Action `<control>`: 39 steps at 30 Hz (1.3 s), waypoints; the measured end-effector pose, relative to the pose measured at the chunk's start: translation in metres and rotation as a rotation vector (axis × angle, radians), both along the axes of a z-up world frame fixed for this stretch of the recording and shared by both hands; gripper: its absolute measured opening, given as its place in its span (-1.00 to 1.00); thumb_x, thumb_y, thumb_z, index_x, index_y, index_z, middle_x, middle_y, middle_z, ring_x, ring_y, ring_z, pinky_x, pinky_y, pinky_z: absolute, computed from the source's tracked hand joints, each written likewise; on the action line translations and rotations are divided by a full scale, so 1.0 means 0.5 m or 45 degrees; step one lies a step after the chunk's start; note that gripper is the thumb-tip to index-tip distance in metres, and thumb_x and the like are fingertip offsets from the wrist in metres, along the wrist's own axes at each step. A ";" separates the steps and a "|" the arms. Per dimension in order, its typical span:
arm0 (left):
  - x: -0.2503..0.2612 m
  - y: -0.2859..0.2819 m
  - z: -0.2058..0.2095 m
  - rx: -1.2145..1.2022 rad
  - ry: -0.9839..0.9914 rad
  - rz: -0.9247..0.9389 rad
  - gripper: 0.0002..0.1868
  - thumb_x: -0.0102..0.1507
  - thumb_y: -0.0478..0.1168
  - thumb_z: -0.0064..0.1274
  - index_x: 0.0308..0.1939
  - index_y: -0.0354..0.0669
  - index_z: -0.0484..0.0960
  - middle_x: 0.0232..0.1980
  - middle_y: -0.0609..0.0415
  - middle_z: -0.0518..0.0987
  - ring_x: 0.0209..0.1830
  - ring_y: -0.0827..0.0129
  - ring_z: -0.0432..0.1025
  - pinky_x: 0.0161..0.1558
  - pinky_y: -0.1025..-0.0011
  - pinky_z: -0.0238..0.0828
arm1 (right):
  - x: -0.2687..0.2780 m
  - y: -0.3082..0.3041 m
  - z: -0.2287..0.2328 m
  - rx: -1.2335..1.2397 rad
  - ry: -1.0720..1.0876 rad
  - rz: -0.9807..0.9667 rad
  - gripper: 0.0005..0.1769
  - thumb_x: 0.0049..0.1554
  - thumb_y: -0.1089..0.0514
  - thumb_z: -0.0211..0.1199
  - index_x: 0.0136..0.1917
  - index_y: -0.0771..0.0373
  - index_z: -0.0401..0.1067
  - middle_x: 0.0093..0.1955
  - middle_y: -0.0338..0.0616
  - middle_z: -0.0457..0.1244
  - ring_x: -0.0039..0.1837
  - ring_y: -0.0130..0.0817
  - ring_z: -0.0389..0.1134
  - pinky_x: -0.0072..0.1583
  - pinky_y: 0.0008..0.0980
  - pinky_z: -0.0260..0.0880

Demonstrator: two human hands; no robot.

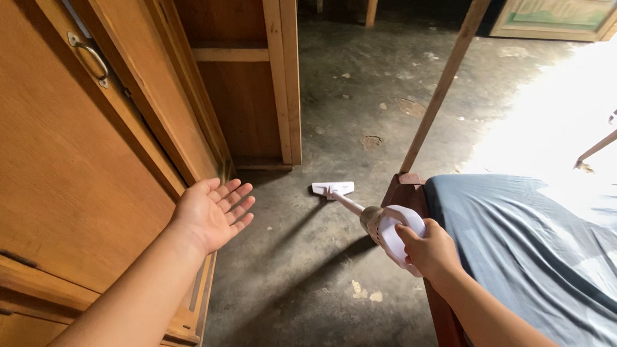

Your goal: The person uses a handheld vacuum cleaner to clean the floor in a bedroom. They move the vacuum head along the base of a wooden wardrobe and around the legs of a bed, systematically covering the concrete floor area.

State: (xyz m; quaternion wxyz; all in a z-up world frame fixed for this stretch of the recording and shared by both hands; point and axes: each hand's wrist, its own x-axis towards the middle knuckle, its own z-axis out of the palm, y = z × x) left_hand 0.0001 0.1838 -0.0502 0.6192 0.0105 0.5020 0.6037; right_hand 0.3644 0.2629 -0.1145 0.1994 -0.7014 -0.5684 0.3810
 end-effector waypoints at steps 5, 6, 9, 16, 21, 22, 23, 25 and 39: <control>0.000 0.014 0.004 0.011 0.042 0.035 -0.61 0.40 -0.04 -0.32 0.12 -0.13 0.51 0.23 0.05 0.59 0.28 0.22 0.41 0.42 0.08 0.12 | -0.021 0.049 0.004 -0.041 -0.062 0.077 -0.41 0.19 -0.20 0.25 0.19 0.36 0.39 -0.16 0.02 0.42 -0.19 -0.32 0.48 -0.13 -0.31 0.47; 0.002 0.016 0.005 0.012 0.043 0.037 -0.61 0.40 -0.04 -0.32 0.12 -0.13 0.51 0.23 0.05 0.59 0.28 0.22 0.41 0.42 0.08 0.12 | -0.020 0.056 0.001 -0.063 -0.079 0.098 -0.41 0.20 -0.21 0.25 0.18 0.38 0.41 -0.17 0.03 0.42 -0.19 -0.32 0.47 -0.12 -0.32 0.47; 0.006 0.022 0.008 0.019 0.032 0.048 -0.62 0.39 -0.04 -0.31 0.12 -0.12 0.50 0.23 0.07 0.58 0.28 0.23 0.39 0.43 0.09 0.12 | -0.014 0.063 -0.023 -0.058 0.141 0.069 -0.48 0.15 -0.08 0.32 0.12 0.42 0.43 -0.19 0.00 0.39 -0.23 -0.33 0.43 -0.15 -0.31 0.45; 0.027 0.016 0.015 0.042 0.052 0.057 -0.59 0.39 -0.03 -0.32 0.14 -0.14 0.51 0.25 0.06 0.58 0.29 0.22 0.40 0.42 0.07 0.12 | 0.021 0.027 -0.004 -0.079 0.303 -0.030 -0.65 0.04 0.21 0.36 0.05 0.48 0.48 -0.29 0.02 0.34 -0.35 -0.32 0.33 -0.27 -0.28 0.33; 0.052 0.007 0.018 0.060 0.055 0.047 -0.59 0.39 -0.03 -0.33 0.15 -0.14 0.49 0.26 0.07 0.57 0.31 0.22 0.39 0.42 0.09 0.12 | 0.057 -0.002 0.080 -0.022 0.250 -0.047 -0.66 -0.01 0.30 0.33 0.05 0.50 0.52 -0.38 0.07 0.34 -0.45 -0.33 0.27 -0.35 -0.29 0.27; 0.059 0.005 0.020 0.061 0.051 0.047 -0.59 0.39 -0.04 -0.33 0.15 -0.14 0.49 0.26 0.07 0.57 0.31 0.22 0.39 0.42 0.09 0.12 | 0.069 -0.007 0.092 -0.013 0.278 -0.026 -0.66 -0.02 0.31 0.33 0.03 0.54 0.53 -0.39 0.06 0.32 -0.45 -0.34 0.26 -0.36 -0.29 0.25; 0.065 0.003 0.022 0.061 0.048 0.047 -0.59 0.39 -0.04 -0.33 0.15 -0.14 0.49 0.26 0.07 0.57 0.32 0.21 0.39 0.42 0.09 0.12 | 0.083 -0.012 0.103 -0.005 0.305 -0.005 -0.66 -0.03 0.32 0.33 0.02 0.57 0.54 -0.40 0.05 0.31 -0.45 -0.35 0.25 -0.37 -0.29 0.24; 0.078 0.001 0.024 0.058 0.042 0.051 -0.59 0.40 -0.04 -0.33 0.15 -0.13 0.49 0.26 0.06 0.57 0.31 0.21 0.39 0.42 0.09 0.13 | 0.107 -0.016 0.120 -0.004 0.321 0.023 -0.65 -0.06 0.34 0.33 0.01 0.58 0.53 -0.42 0.03 0.31 -0.46 -0.37 0.23 -0.38 -0.32 0.23; 0.041 0.014 0.006 0.036 0.042 0.006 -0.61 0.38 -0.03 -0.31 0.11 -0.12 0.51 0.23 0.06 0.59 0.27 0.21 0.41 0.39 0.08 0.15 | 0.079 -0.025 0.136 0.049 0.339 0.004 -0.71 -0.08 0.33 0.33 -0.08 0.56 0.54 -0.43 0.00 0.27 -0.46 -0.36 0.22 -0.38 -0.29 0.23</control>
